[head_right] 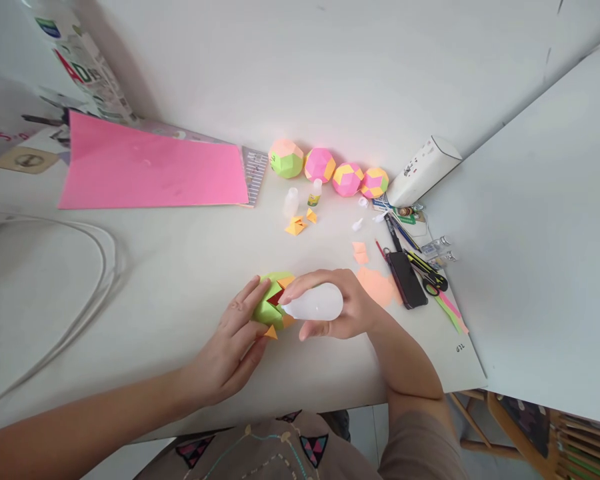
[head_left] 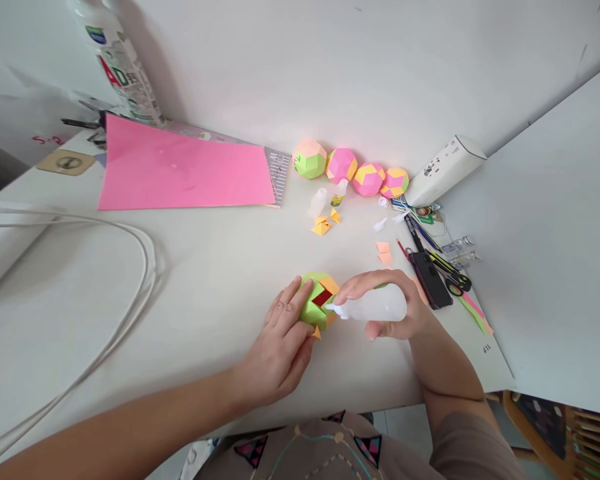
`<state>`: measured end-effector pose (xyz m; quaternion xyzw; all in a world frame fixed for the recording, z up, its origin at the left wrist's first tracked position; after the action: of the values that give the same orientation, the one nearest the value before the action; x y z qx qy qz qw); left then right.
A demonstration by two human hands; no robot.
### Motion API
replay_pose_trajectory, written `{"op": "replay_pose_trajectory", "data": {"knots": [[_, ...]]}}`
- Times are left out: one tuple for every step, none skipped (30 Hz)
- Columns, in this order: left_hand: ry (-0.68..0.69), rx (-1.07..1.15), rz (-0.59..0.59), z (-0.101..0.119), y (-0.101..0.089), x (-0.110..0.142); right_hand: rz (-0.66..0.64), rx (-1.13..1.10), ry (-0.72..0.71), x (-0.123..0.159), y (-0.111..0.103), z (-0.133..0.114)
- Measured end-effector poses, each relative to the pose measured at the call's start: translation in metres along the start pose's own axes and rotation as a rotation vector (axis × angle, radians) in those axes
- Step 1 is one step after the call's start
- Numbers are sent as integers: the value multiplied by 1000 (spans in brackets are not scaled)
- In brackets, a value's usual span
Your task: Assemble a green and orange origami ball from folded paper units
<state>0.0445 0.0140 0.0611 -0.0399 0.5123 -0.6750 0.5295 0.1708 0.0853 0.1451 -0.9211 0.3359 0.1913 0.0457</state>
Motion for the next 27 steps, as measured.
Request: {"op": "replay_pose_trajectory", "data": {"knots": [[0, -1, 1, 0, 0, 0, 3, 19, 6, 0, 0, 1], [-1, -2, 3, 0, -1, 0, 7, 37, 7, 1, 0, 2], [-3, -3, 4, 0, -1, 0, 7, 52, 5, 1, 0, 2], [-4, -4, 3, 0, -1, 0, 5, 64, -4, 1, 0, 2], [-5, -6, 3, 0, -1, 0, 0, 71, -13, 1, 0, 1], [-4, -7, 2, 0, -1, 0, -12, 77, -22, 1, 1, 1], [-1, -7, 1, 0, 0, 0, -29, 86, -28, 1, 2, 1], [2, -8, 2, 0, 0, 0, -50, 96, -34, 1, 3, 1], [4, -7, 4, 0, 0, 0, -74, 106, -43, 1, 5, 0], [6, -5, 6, 0, 0, 0, -96, 117, -52, 1, 7, 0], [6, -4, 8, -1, 0, 0, -113, 128, -62, 1, 8, -1], [4, -2, 8, -1, 0, 0, -120, 139, -76, 2, 8, -2], [3, -2, 9, -1, 0, 0, -121, 148, -88, 1, 8, -3], [2, -3, 10, -1, 0, 0, -115, 158, -96, 1, 7, -4], [2, -4, 8, -1, 0, 0, -106, 168, -98, 1, 7, -4], [2, -5, 6, -1, 0, 1, -98, 175, -97, 1, 6, -4], [3, -6, 4, -1, 0, 1, -96, 179, -93, 1, 5, -5], [3, -6, 3, -1, 0, 1, -99, 180, -88, 1, 6, -4], [2, -6, 0, -1, 0, 1, -108, 181, -86, 1, 6, -4], [1, -5, -3, -1, 0, 1, -119, 184, -87, 1, 7, -4], [0, -6, -3, -1, 0, 1, -129, 190, -91, 2, 8, -3], [-2, -7, -2, -1, 0, 1, -135, 197, -100, 2, 9, -4], [-3, -9, -2, -1, 0, 1, -138, 201, -103, 3, 10, -4], [-3, -10, -2, -1, 0, 1, -133, 202, -100, 3, 9, -3], [-5, -12, -2, -1, 0, 1, -123, 199, -95, 2, 9, -3], [-6, -13, -4, -1, 0, 1, -112, 194, -87, 2, 8, -3], [-9, -15, -6, -1, 0, 1, -103, 189, -78, 1, 7, -3]]}}
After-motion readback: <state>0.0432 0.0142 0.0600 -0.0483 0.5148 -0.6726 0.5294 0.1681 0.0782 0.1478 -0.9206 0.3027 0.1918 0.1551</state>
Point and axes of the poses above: each hand's wrist, its own x-axis away from the middle knuckle, its own y-axis out of the palm, z = x × y, the point moved 7 cm from there along -x, towards the middle knuckle, and after that the axes turned 15 degrees about -x, right-handed, at the moved point
